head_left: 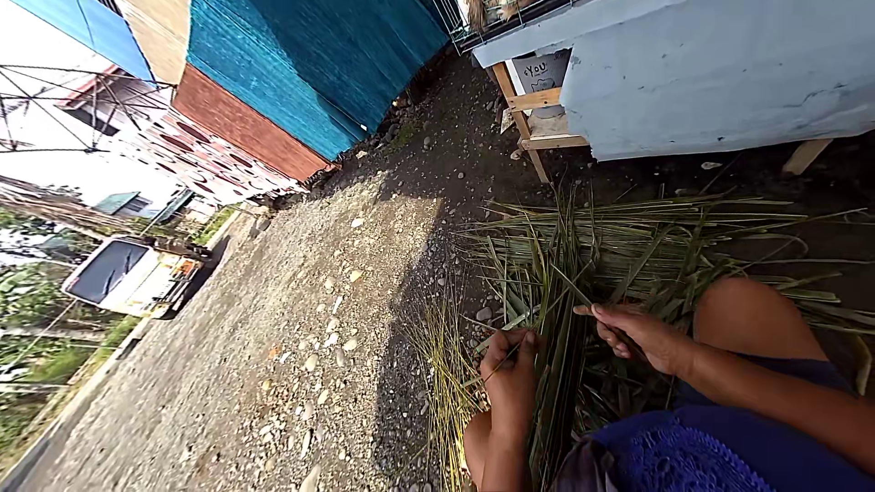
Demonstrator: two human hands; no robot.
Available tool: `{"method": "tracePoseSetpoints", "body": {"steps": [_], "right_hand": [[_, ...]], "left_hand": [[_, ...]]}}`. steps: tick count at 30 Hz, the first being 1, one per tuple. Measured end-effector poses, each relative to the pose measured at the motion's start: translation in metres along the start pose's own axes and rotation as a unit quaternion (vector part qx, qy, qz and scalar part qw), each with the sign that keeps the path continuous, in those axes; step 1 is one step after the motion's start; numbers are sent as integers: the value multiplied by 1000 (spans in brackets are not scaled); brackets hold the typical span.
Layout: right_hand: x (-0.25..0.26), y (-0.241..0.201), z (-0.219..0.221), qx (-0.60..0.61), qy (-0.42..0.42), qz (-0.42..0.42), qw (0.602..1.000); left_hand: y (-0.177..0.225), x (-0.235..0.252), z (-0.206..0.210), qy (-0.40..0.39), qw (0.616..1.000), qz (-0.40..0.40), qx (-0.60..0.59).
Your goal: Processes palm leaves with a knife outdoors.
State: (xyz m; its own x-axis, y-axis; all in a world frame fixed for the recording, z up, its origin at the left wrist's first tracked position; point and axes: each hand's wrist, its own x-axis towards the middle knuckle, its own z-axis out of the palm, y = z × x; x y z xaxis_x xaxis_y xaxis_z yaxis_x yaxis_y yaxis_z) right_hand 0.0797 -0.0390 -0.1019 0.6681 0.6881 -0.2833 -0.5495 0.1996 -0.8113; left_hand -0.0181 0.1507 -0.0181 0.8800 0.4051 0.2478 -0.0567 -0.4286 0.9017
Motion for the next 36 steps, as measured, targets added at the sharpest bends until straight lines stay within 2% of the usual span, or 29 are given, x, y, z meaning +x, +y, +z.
{"method": "tracePoseSetpoints", "body": {"steps": [2,6,12,22,28,31,33,36], "right_hand": [[-7,-6,14,-9,-45,-45,998],[-18,-11,31,13,-110,-56,992],[-20,-10,32,110,-95,-37,989],[12,-17,-8,200,10,-6,980],[35,-27,-58,209,154,-19,966],[38,-21,-71,196,219,-8,956],[28,-22,-66,147,183,-14,972],[4,-24,-37,85,45,-7,995]], "left_hand": [[-1,-2,8,-12,1000,7,-26],[0,-5,21,-33,998,17,-56],[0,-9,27,-62,991,40,-108],[-2,-16,16,-99,988,66,-97],[7,-10,-14,-122,985,82,-89],[10,-5,-25,-87,989,102,-59],[8,-2,-26,-66,990,123,-15],[-2,-1,-17,-70,975,186,96]]}}
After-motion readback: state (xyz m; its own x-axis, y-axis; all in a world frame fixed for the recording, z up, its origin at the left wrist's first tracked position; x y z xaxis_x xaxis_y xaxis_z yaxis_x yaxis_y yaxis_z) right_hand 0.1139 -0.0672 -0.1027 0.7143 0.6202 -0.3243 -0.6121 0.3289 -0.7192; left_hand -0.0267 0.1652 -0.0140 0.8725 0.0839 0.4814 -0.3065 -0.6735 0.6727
